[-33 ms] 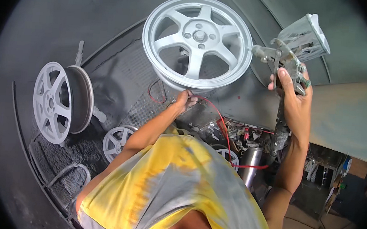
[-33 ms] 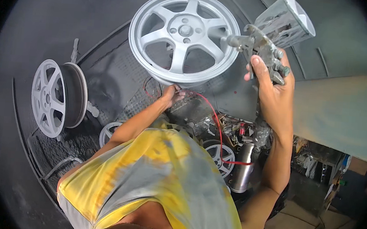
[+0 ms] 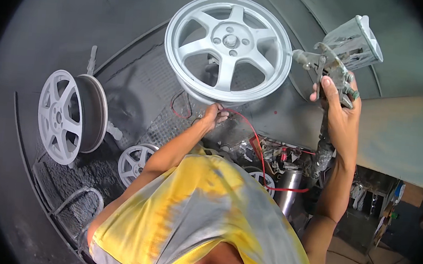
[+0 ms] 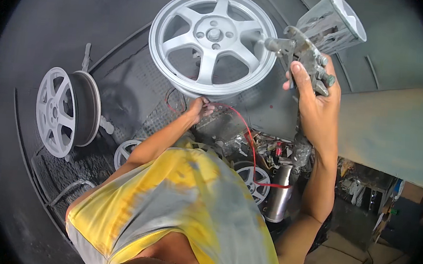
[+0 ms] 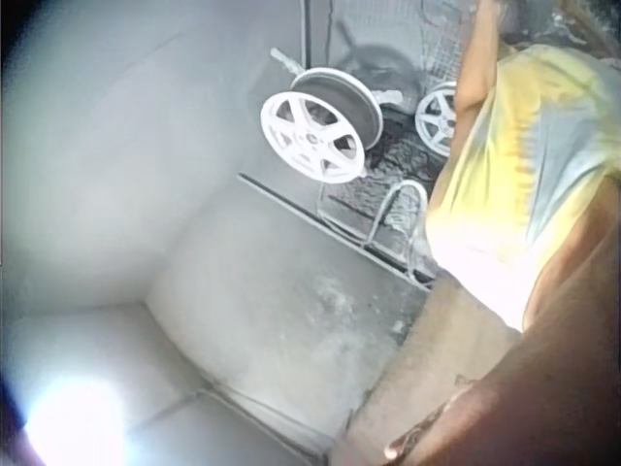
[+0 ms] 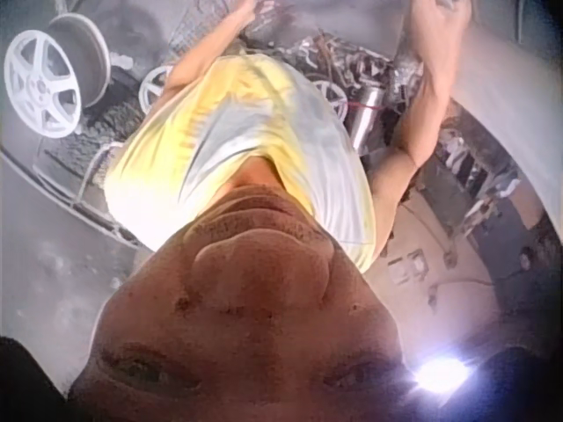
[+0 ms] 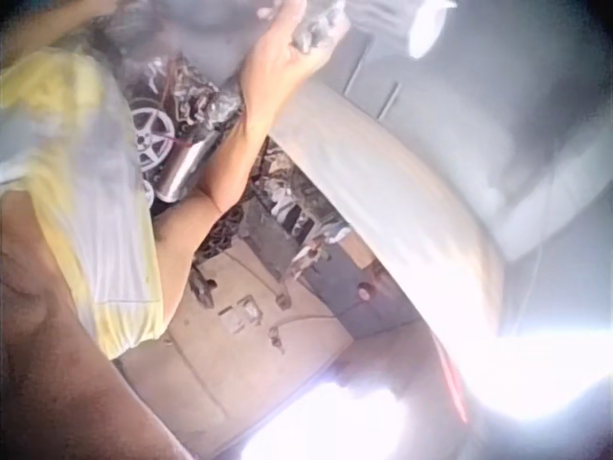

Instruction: The person uses a spray gun to apply paint to car rims mounted on stands, rotating the rims by hand to ensure even coverage before cleaning the spray gun nozzle.

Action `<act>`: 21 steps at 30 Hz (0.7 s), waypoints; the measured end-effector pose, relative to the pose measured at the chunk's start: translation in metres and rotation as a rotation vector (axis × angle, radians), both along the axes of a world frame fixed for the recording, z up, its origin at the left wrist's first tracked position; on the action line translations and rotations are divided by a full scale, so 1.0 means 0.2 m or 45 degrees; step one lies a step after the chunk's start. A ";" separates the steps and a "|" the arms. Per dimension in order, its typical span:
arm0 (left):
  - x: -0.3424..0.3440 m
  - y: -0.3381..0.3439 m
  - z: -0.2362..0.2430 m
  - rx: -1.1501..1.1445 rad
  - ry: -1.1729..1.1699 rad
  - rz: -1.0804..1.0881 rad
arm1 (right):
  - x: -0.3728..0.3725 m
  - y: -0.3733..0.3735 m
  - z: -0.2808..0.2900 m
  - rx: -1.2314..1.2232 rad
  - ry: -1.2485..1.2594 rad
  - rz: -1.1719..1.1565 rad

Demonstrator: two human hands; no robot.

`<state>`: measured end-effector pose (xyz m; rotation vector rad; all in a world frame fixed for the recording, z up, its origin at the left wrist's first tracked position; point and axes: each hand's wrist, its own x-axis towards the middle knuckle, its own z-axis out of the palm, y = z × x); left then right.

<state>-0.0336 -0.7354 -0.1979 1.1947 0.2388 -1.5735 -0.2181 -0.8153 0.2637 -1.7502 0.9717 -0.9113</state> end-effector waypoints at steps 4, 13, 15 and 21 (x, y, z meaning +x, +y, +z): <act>-0.05 -0.03 0.02 -0.008 -0.010 0.093 | 0.01 -0.11 -0.03 -0.183 0.077 -0.032; -0.06 -0.03 0.01 -0.074 0.027 0.014 | 0.04 -0.07 0.01 0.000 0.161 -0.037; -0.06 -0.03 0.01 -0.062 0.042 0.030 | 0.04 -0.04 0.03 0.062 0.151 0.011; -0.08 -0.04 0.04 -0.023 0.062 0.049 | 0.12 0.01 0.04 0.148 -0.023 0.104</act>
